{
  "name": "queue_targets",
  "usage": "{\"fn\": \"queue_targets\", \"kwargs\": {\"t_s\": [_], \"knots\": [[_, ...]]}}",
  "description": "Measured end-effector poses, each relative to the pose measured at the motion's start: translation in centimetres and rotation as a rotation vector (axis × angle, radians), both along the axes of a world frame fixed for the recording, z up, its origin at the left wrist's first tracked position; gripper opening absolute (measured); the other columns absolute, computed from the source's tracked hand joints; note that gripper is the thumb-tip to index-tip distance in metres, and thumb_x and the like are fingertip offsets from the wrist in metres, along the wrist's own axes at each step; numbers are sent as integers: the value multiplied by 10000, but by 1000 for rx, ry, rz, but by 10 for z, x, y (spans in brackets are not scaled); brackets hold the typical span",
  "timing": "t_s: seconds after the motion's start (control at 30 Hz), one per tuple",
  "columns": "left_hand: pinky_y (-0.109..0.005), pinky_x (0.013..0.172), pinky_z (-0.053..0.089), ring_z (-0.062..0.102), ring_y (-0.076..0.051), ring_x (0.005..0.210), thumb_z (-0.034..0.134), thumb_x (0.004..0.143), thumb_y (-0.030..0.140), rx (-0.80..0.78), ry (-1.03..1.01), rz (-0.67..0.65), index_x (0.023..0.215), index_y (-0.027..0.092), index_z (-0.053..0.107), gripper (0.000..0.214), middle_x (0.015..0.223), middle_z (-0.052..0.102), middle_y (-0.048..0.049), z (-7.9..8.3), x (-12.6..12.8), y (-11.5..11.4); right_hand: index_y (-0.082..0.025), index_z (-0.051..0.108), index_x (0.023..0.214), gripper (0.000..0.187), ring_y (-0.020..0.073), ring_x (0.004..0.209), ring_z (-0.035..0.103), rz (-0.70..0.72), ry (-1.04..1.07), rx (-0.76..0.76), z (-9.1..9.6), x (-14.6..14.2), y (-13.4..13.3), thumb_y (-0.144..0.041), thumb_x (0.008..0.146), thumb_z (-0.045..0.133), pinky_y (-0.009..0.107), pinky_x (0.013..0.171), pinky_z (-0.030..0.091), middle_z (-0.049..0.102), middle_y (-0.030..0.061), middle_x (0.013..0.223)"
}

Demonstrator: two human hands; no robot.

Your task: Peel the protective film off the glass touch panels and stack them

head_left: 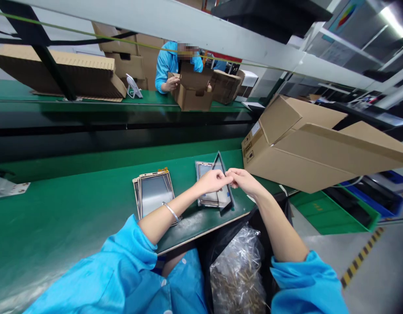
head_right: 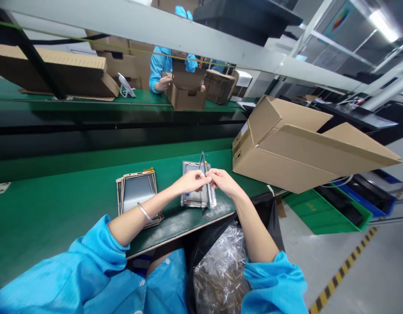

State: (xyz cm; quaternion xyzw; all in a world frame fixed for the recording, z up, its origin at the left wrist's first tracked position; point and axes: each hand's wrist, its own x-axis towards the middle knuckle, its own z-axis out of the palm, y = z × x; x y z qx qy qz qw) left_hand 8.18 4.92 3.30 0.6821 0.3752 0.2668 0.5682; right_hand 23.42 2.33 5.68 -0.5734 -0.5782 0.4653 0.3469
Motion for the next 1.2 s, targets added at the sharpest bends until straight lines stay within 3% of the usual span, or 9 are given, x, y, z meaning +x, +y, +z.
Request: {"fn": "queue_targets", "kwargs": {"t_s": [0.13, 0.27, 0.5, 0.73, 0.87, 0.93, 1.03, 1.13, 1.2], "knots": [[-214, 499, 431, 574, -119, 506, 590, 784, 506, -13, 36, 10, 627, 178, 483, 379, 527, 574, 19, 5, -20, 0, -190, 488, 554, 198, 63, 434, 303, 16, 23, 14, -5, -18, 7, -362, 625, 555, 219, 443, 224, 379, -76, 460], [-214, 522, 450, 575, -100, 522, 551, 868, 369, -46, 38, 5, 658, 162, 500, 299, 570, 586, 22, 9, -32, -2, -188, 461, 509, 191, 60, 446, 292, 4, 8, 32, -8, -29, 11, -334, 613, 530, 220, 453, 205, 385, -70, 454], [-278, 618, 529, 611, -117, 671, 556, 909, 306, -130, 14, 1, 911, 119, 610, 195, 811, 631, -11, 5, -33, -4, -196, 432, 463, 212, 74, 449, 326, -20, -60, 59, -5, -34, 11, -327, 607, 516, 225, 457, 228, 411, -53, 446], [-422, 845, 498, 591, -218, 993, 596, 876, 283, -177, -6, 217, 1066, 142, 601, 237, 1145, 596, -80, -23, -78, -5, -218, 367, 451, 224, 78, 426, 276, -110, -138, 133, -7, -31, 10, -314, 631, 461, 236, 444, 204, 368, -52, 432], [-378, 970, 411, 452, -230, 1227, 589, 855, 341, -223, -187, 306, 1093, 226, 600, 264, 1348, 491, -72, -19, -76, -15, -221, 324, 443, 254, 85, 441, 283, -70, -219, 192, -4, -53, 14, -259, 649, 468, 243, 458, 216, 319, -58, 431], [-360, 901, 457, 522, -230, 1164, 450, 892, 506, -320, -292, 284, 1084, 248, 608, 358, 1261, 571, -79, -10, -67, -23, -218, 329, 458, 263, 96, 467, 314, -43, -262, 245, 0, -74, 14, -237, 684, 463, 247, 477, 231, 325, -53, 452], [-384, 732, 517, 653, -256, 895, 172, 857, 712, -496, -426, 250, 1019, 193, 629, 711, 969, 682, -120, 3, -63, -35, -205, 406, 521, 261, 119, 526, 397, 57, -305, 322, 10, -105, 3, -237, 776, 448, 252, 516, 283, 418, -34, 514], [-386, 650, 523, 668, -273, 750, 155, 778, 809, -624, -537, 276, 998, 138, 631, 851, 806, 688, -133, 10, -81, -49, -197, 532, 652, 187, 147, 661, 499, 260, -325, 382, 22, -125, -23, -223, 829, 478, 265, 624, 380, 553, -6, 678], [-398, 650, 527, 671, -279, 750, 215, 749, 833, -671, -603, 302, 1098, 143, 600, 864, 837, 698, -129, 11, -98, -57, -206, 588, 793, 46, 174, 787, 539, 439, -380, 447, 29, -130, -45, -222, 823, 557, 296, 714, 432, 596, 18, 833]]}}
